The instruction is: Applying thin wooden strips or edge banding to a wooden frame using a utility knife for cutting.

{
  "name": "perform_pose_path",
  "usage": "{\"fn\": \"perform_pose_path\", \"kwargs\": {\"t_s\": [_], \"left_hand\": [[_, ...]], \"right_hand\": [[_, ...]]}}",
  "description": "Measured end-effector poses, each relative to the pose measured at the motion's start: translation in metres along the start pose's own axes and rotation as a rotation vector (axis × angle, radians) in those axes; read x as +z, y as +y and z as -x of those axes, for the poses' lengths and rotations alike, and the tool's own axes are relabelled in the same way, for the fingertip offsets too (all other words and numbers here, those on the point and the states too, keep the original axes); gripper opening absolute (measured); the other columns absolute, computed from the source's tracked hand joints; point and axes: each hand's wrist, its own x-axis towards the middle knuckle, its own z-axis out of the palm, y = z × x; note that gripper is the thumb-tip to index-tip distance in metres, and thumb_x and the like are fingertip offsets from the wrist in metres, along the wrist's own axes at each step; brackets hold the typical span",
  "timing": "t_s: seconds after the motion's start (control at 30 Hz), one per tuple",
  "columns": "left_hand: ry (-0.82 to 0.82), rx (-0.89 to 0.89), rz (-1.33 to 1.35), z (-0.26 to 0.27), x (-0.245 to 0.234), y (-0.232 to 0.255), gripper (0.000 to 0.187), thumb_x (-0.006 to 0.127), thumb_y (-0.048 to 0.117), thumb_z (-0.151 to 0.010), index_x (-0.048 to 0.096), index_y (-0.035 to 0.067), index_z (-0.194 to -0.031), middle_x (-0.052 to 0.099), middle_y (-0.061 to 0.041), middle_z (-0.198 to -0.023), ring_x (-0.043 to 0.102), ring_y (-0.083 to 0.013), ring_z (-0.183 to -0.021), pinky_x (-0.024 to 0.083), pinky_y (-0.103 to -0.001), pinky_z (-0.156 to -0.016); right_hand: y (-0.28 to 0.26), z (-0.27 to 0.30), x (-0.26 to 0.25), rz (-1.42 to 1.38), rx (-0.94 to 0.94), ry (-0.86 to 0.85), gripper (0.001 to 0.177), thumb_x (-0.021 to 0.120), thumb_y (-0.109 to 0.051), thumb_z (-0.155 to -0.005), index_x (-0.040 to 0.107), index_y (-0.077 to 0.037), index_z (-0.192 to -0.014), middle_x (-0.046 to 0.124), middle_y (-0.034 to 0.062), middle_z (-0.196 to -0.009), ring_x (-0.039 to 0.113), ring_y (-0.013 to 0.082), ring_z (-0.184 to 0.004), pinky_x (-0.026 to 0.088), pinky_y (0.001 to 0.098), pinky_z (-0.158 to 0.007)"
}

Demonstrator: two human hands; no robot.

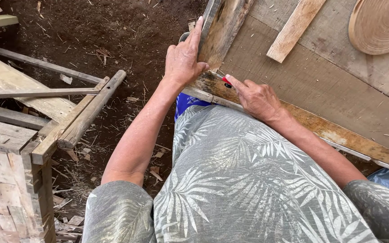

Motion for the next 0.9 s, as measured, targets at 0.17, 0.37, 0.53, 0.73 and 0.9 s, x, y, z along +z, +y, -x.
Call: {"fn": "perform_pose_path", "kwargs": {"t_s": [0.17,0.37,0.53,0.73,0.9], "left_hand": [[0.004,-0.004,-0.027,0.001,0.002,0.001,0.138,0.098,0.044,-0.071,-0.003,0.018,-0.161,0.057,-0.004,-0.155,0.07,-0.0288,-0.107,0.049,-0.044,-0.078],[0.0,-0.036,-0.025,-0.001,-0.005,0.007,0.136,0.097,0.04,-0.071,-0.003,0.017,-0.161,0.057,-0.002,-0.155,0.069,-0.0293,-0.111,0.044,-0.045,-0.084],[0.017,-0.038,-0.053,0.004,-0.002,0.01,0.133,0.096,0.04,-0.075,-0.002,0.016,-0.162,0.069,-0.009,-0.134,0.07,-0.032,-0.108,0.04,-0.055,-0.096],[0.056,-0.038,-0.04,0.007,0.003,0.012,0.135,0.096,0.038,-0.075,-0.005,0.017,-0.162,0.063,-0.007,-0.145,0.068,-0.0253,-0.105,0.041,-0.045,-0.091],[-0.038,-0.189,0.02,-0.003,-0.003,0.027,0.146,0.097,0.065,-0.074,-0.011,0.021,-0.161,0.058,-0.008,-0.153,0.064,-0.0286,-0.124,0.04,-0.052,-0.102]], "right_hand": [[0.001,-0.001,-0.001,0.059,-0.008,-0.011,0.051,0.058,-0.015,-0.105,0.054,-0.025,-0.155,0.046,0.0039,-0.072,0.052,0.0287,-0.047,0.052,0.0467,-0.042],[0.002,-0.002,0.005,0.221,-0.064,-0.038,0.058,0.048,-0.006,-0.102,0.05,-0.019,-0.158,0.04,-0.0009,-0.066,0.039,0.0143,-0.041,0.042,0.0337,-0.032],[0.004,0.004,0.008,0.212,-0.028,-0.113,0.061,0.04,-0.001,-0.103,0.043,-0.017,-0.161,0.042,-0.0001,-0.063,0.038,0.0111,-0.04,0.042,0.031,-0.031],[0.009,0.006,0.011,0.202,0.019,-0.086,0.067,0.046,0.0,-0.099,0.042,-0.022,-0.162,0.043,0.0015,-0.064,0.045,0.0161,-0.042,0.049,0.0371,-0.035],[0.018,0.012,0.026,0.095,-0.012,-0.063,0.056,0.047,-0.007,-0.109,0.039,-0.02,-0.163,0.044,0.0021,-0.067,0.04,0.0129,-0.043,0.05,0.0323,-0.036]]}}
